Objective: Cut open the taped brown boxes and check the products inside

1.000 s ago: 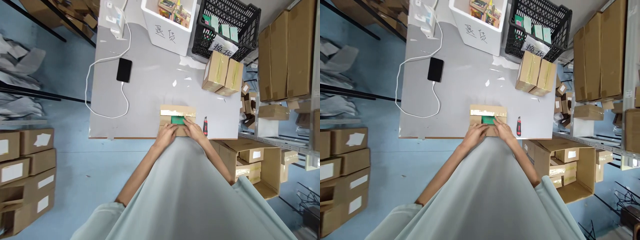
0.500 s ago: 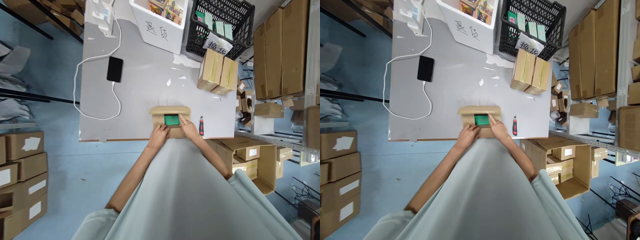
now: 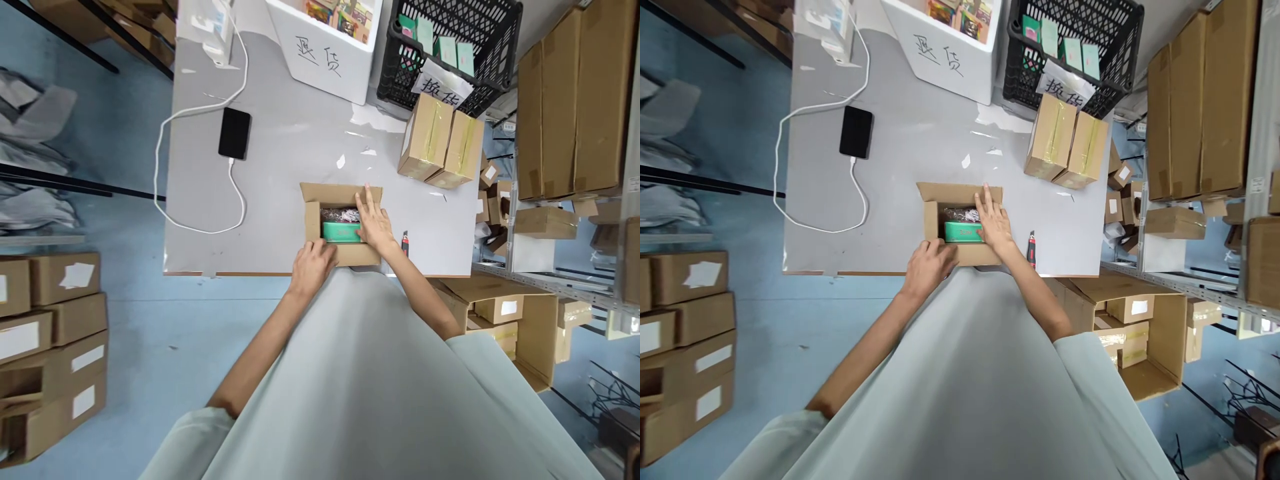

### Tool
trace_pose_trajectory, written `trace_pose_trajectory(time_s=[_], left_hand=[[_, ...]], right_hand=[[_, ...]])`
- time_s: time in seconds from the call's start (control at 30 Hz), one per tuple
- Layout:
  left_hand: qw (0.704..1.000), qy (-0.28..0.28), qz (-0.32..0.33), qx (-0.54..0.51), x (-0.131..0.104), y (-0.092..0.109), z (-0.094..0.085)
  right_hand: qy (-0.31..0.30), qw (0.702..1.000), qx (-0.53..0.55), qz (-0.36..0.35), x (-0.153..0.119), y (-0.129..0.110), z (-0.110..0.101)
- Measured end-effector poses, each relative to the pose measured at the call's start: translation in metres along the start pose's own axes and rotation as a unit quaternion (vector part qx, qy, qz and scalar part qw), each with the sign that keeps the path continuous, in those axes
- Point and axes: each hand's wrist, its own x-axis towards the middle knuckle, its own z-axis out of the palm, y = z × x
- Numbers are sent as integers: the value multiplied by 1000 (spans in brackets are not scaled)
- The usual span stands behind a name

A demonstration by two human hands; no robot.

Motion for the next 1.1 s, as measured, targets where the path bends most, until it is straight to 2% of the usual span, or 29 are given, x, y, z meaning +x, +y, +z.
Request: trace_pose_trajectory(time_s=[0.13,0.23,0.3,0.4,0.53,0.67,0.77,0.9,1.1], left_hand=[[995,41,-96,-4,-3,-13,-15],[982,47,-181,12,-4,-29,-21],[978,39,-206,25,-2,-38,-23],[984,30,-170,42,9,-38,-20],[993,16,-85,77,48,-18,-3],[989,-77,-55,114,98,-1,17],[985,-121,-31,121,124,0,28],[980,-150,7,132,136,-8,36],[972,-162,21,170,135,-18,43]], right_hand=[[-2,1000,16,-11,-3,8,-2],[4,998,47,-42,-21,28,-10],[7,998,47,-34,-34,42,-12],[29,999,38,-6,-46,53,-4],[69,996,61,-8,-44,49,14],[60,995,85,6,-37,41,16],[51,996,77,12,-35,38,12],[56,995,76,15,-31,37,13],[62,996,67,14,-24,36,23]])
